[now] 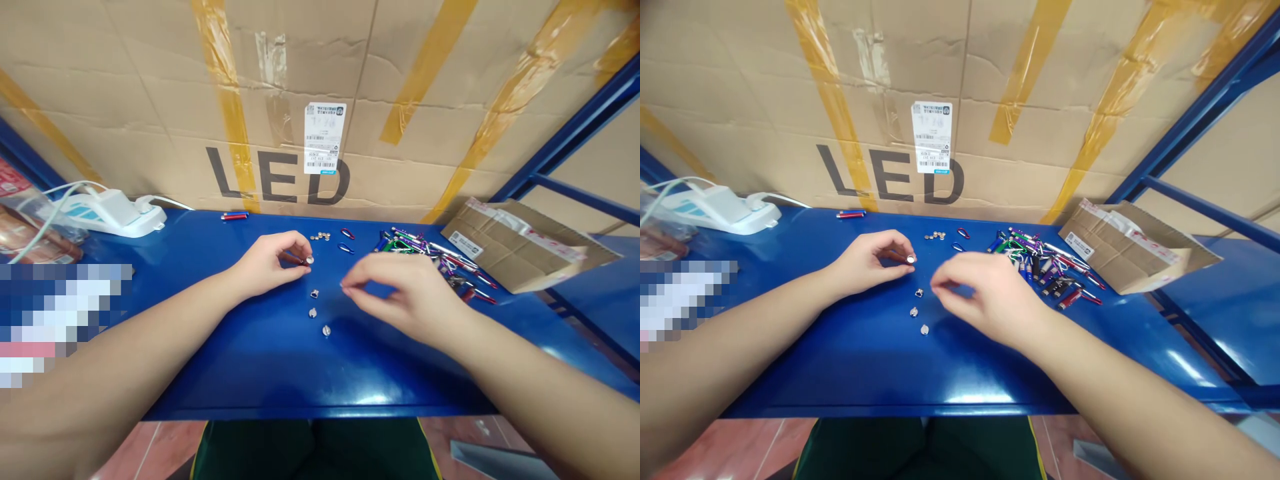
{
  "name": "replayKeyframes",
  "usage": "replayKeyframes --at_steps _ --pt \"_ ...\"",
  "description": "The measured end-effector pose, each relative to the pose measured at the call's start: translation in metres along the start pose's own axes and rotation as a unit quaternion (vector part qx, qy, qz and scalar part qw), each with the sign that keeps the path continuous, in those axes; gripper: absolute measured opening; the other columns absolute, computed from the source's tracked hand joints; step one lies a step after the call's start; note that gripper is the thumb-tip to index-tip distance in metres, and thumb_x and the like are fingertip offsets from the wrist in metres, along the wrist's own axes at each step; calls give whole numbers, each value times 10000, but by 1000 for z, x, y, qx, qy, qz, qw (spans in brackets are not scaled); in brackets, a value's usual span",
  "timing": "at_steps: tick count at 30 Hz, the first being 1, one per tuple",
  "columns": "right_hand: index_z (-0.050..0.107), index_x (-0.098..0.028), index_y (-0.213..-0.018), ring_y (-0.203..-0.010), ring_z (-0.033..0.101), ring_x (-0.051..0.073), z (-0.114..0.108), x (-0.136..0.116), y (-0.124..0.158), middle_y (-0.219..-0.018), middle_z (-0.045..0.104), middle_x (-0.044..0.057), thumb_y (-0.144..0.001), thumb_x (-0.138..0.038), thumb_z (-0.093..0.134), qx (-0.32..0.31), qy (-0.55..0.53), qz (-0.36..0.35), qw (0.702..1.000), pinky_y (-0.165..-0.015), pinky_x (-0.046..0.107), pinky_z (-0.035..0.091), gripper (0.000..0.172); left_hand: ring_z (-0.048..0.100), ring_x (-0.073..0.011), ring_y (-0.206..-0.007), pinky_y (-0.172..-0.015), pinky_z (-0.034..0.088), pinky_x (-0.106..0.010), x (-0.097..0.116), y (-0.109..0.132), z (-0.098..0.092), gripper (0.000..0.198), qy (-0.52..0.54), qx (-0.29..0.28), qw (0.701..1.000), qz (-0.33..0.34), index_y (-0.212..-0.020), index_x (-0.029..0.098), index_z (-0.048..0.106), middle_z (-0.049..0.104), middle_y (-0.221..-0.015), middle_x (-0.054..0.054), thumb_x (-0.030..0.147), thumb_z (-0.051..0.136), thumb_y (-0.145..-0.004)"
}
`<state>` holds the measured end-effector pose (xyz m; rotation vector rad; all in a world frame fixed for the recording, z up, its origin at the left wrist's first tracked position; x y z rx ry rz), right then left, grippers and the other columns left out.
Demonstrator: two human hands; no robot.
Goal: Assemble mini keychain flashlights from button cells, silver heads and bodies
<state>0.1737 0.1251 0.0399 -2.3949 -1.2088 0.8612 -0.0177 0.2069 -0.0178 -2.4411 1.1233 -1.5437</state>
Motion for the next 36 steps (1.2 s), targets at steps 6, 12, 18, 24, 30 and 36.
replayKeyframes --at_steps 6,12,18,24,30,36 --pt "738 -200 -865 -761 713 155 36 38 -35 -827 773 16 -909 -162 714 30 -45 -11 998 -748 278 560 63 765 -183 -870 -800 650 -298 -2 1 3 193 1 -16 1000 4 -986 192 642 743 -958 -38 273 753 -850" --pt "747 -204 -900 -822 728 164 47 47 -20 -877 776 39 -943 -172 694 63 -57 -16 996 -779 291 577 76 761 -169 -827 -800 643 -283 1 -1 6 143 -31 -30 999 11 -941 197 648 753 -937 -21 275 738 -861" --pt "759 -206 -961 -882 722 169 48 45 -18 -937 760 48 -982 -176 664 56 -4 -50 997 -800 293 590 102 754 -152 -813 -790 634 -255 9 -1 8 98 -78 -41 996 30 -949 207 670 759 -934 -3 260 720 -884" --pt "773 -189 -984 -881 705 166 46 43 -16 -952 746 59 -1003 -200 648 43 27 -74 996 -811 293 584 127 759 -156 -806 -791 639 -259 9 -1 9 140 -60 -30 997 25 -952 202 674 757 -923 -3 280 758 -872" --pt "770 -206 -1054 -917 703 177 44 44 -14 -1007 739 71 -1013 -232 632 58 29 -79 995 -827 316 586 146 771 -175 -828 -800 653 -284 7 0 9 183 -26 -15 1000 8 -980 201 669 760 -959 -18 299 772 -865" --pt "707 -194 -1042 -919 713 169 41 42 -14 -986 751 54 -985 -171 648 78 -19 -79 994 -846 306 584 85 773 -172 -853 -841 657 -292 8 1 7 170 -18 -11 1000 21 -989 194 660 760 -989 -28 250 759 -863"
Point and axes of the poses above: each hand's wrist, its own y-axis away from the middle knuckle, its own z-axis out of the palm, x = y × z, the point moved 6 cm from there along -y, towards the middle knuckle
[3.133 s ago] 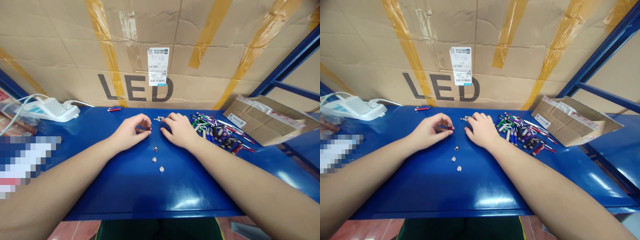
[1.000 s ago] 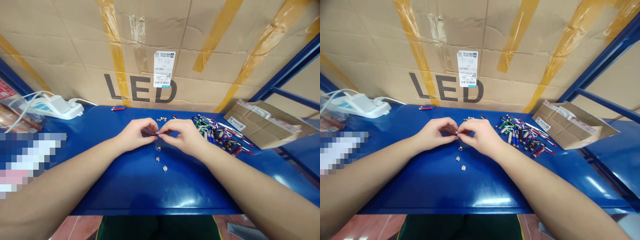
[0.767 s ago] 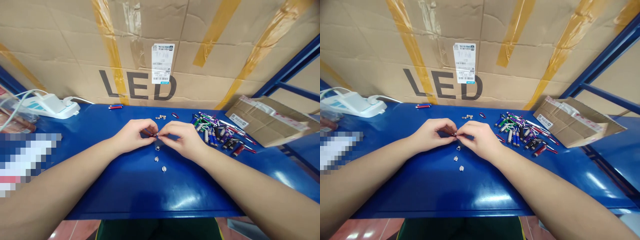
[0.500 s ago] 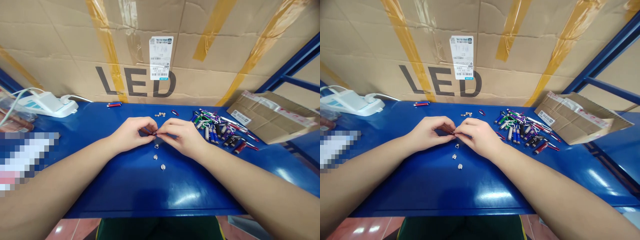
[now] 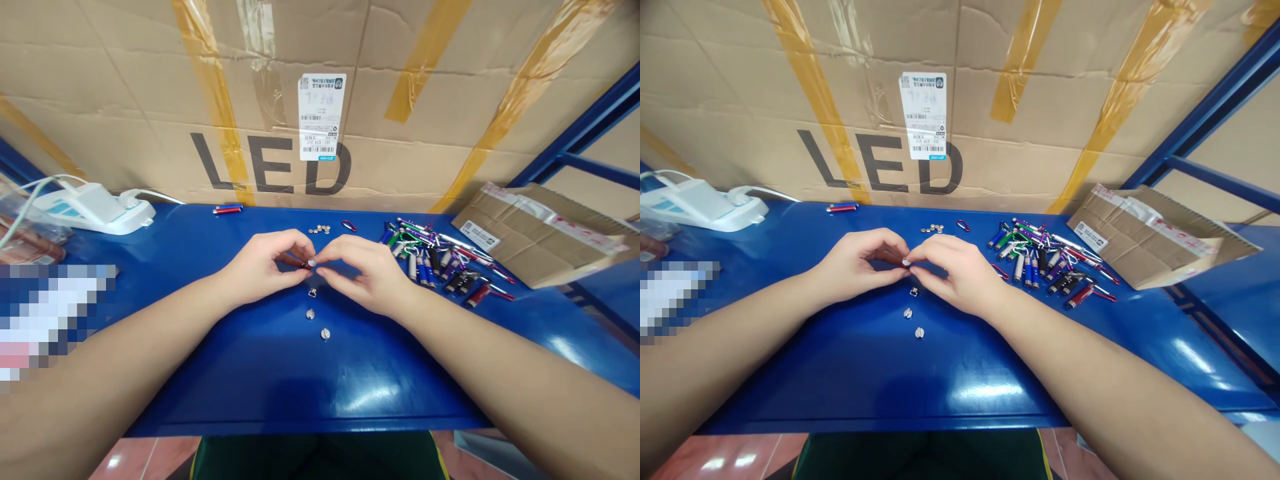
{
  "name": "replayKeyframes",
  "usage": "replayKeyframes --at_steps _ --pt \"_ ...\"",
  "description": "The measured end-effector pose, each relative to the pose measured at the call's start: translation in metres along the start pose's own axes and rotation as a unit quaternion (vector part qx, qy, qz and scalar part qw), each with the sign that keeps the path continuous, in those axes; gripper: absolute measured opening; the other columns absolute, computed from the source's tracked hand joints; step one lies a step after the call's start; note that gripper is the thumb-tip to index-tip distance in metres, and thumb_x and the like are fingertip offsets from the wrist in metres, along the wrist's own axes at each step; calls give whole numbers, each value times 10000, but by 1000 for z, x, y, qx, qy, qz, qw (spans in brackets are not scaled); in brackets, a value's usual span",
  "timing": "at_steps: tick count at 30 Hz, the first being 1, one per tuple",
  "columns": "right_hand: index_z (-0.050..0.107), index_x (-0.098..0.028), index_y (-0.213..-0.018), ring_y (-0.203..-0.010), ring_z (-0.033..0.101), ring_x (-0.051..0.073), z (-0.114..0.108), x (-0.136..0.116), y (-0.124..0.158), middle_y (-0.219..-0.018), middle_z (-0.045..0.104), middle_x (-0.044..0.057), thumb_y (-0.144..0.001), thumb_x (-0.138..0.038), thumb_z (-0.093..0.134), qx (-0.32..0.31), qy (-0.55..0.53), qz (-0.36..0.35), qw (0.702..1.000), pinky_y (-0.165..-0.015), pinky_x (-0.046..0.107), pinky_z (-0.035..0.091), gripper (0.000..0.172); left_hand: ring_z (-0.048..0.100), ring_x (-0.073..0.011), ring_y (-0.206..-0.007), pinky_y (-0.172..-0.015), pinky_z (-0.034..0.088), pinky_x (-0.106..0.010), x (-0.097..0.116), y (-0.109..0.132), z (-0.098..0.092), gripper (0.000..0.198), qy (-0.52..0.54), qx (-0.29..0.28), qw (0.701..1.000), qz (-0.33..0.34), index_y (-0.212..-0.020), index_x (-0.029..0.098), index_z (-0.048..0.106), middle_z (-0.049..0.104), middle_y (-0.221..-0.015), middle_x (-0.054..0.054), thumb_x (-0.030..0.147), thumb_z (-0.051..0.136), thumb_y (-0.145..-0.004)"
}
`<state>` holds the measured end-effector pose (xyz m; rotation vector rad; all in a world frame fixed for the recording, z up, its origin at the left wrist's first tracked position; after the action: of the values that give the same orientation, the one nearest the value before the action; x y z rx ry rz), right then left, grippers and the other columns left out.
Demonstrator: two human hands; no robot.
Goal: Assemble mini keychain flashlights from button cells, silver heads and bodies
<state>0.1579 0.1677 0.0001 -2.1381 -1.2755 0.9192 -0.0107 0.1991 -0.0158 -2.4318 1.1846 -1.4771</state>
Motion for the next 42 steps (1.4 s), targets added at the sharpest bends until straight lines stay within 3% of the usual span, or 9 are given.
replayKeyframes --at_steps 10,16,22,26,31,35,37,39,42 --pt "682 -198 -1012 -895 649 202 5 -4 -1 -983 674 91 -1007 -199 599 -29 42 -52 997 -821 352 574 83 763 -146 -847 -832 653 -255 7 -1 3 171 15 -4 1000 7 -984 184 649 751 -955 -11 202 752 -848" --pt "662 -204 -1021 -911 613 203 14 -3 -2 -984 598 76 -967 -208 644 -56 -14 9 998 -841 353 562 57 760 -145 -871 -833 648 -250 -1 0 7 248 62 -28 997 -19 -1025 205 634 752 -940 9 154 762 -819" --pt "621 -220 -969 -927 620 201 13 0 0 -1001 612 70 -983 -203 609 9 -39 18 999 -873 372 553 25 762 -183 -932 -856 661 -325 -3 0 10 332 115 -32 991 -62 -1082 217 579 740 -990 -19 247 796 -833" --pt "588 -223 -943 -925 639 208 5 1 -2 -961 656 65 -973 -168 583 29 -27 23 999 -870 376 546 62 727 -213 -1042 -874 658 -365 -4 0 4 437 41 -31 996 -67 -1168 241 555 694 -1097 -41 313 816 -824" --pt "583 -216 -871 -836 634 200 -15 15 0 -873 664 52 -939 -165 589 72 18 68 995 -778 340 525 85 694 -210 -946 -737 616 -324 -1 -3 -27 398 -143 53 986 -66 -1195 226 571 661 -1049 -47 366 739 -862" --pt "580 -211 -850 -807 627 196 -12 34 4 -852 653 41 -891 -160 607 6 42 122 992 -765 331 503 71 678 -246 -985 -655 553 -292 24 -3 -60 457 -307 88 942 -103 -1225 200 601 674 -1108 -82 421 721 -844" --pt "580 -209 -847 -806 619 195 -10 39 6 -847 647 37 -879 -158 611 -21 47 135 990 -770 331 492 68 670 -262 -1051 -711 560 -310 39 4 -82 480 -376 101 909 -147 -1268 190 594 673 -1224 -102 443 682 -870" --pt "577 -209 -853 -813 613 195 -9 41 7 -855 645 37 -876 -155 608 -26 49 141 988 -777 330 485 67 676 -244 -943 -813 575 -386 45 19 -111 540 -450 104 861 -210 -1318 188 576 679 -1245 -98 480 661 -872" --pt "565 -209 -862 -825 607 194 -8 41 6 -870 640 39 -879 -148 598 -29 45 147 988 -790 328 484 72 649 -302 -1030 -990 523 -537 37 62 -161 617 -537 106 777 -311 -1361 187 554 673 -1258 -106 526 657 -856"
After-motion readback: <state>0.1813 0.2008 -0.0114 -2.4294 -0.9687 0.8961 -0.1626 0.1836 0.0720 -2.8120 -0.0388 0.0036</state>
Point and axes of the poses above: each hand's wrist, its own y-axis away from the middle knuckle, its own z-axis out of the palm, x = y × z, the point moved 6 cm from there along -y, towards the middle knuckle
